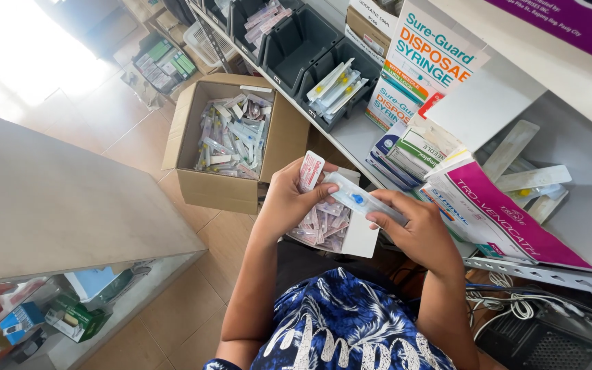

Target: The person sorts through a cardboard box filled with medical supplies, picking up various packaged items such as syringes and catheters. They examine the items closely, turning them over in their hands, and place some into a white box on the floor while others are returned to the box or placed on nearby shelves.

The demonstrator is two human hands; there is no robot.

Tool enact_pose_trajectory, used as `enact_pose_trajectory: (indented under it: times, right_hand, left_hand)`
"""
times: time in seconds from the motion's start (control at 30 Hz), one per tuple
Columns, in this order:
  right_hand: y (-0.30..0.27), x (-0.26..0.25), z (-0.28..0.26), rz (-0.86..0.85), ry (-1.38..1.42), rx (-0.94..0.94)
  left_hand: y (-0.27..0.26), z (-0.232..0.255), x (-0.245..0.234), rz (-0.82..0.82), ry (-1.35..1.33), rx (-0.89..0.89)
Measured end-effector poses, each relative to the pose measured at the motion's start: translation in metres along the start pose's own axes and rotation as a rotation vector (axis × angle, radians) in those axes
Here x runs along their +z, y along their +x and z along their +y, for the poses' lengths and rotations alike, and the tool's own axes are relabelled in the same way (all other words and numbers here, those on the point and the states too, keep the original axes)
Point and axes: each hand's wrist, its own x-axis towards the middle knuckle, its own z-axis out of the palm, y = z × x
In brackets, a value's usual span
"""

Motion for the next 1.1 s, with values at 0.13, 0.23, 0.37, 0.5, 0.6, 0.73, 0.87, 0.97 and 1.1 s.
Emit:
enact_pose_trajectory:
  times: [0.13,0.23,0.37,0.5,0.6,0.73,0.87,0.97,1.1]
  right_hand:
    - [0.001,-0.002,-0.002,0.002,-0.026,0.061]
    - [0.002,-0.003,-0.004,0.057,0.005,0.036]
    - [0.003,-0.004,-0.002,-0.006,0.097,-0.040]
    - [0.002,-0.008,-0.001,-0.015,-0.037,-0.141]
    - [0.003,-0.009,0.000,-0.088,-0.161,-0.208]
    - [0.002,-0.002,0.009,-0.122,-0.022,0.166]
    - [-0.002,0.001,0.022,0.013,0.236,0.071]
    - [-0.006,0.003,0.017,0.050,0.411,0.027]
    - [-0.007,0.015,0.011,0.229,0.383,0.096]
  left_hand:
    - [0.004,-0.028,-0.001,-0.031,-0.151,-0.051]
    - [0.005,-0.044,-0.004,-0.012,-0.229,-0.036]
    - [0.001,-0.037,-0.003,0.057,-0.077,0.007]
    - [0.000,-0.028,-0.003,0.025,-0.047,0.045]
    - [0.001,-0.028,0.001,-0.007,-0.096,0.010]
    - [0.005,-0.044,0.014,0.112,-0.165,0.036]
    - [0.008,-0.046,0.023,0.224,-0.145,0.123]
    - [0.006,-0.048,0.030,0.166,-0.499,0.038]
    - [0.003,-0.047,0.047,0.088,-1.062,-0.011]
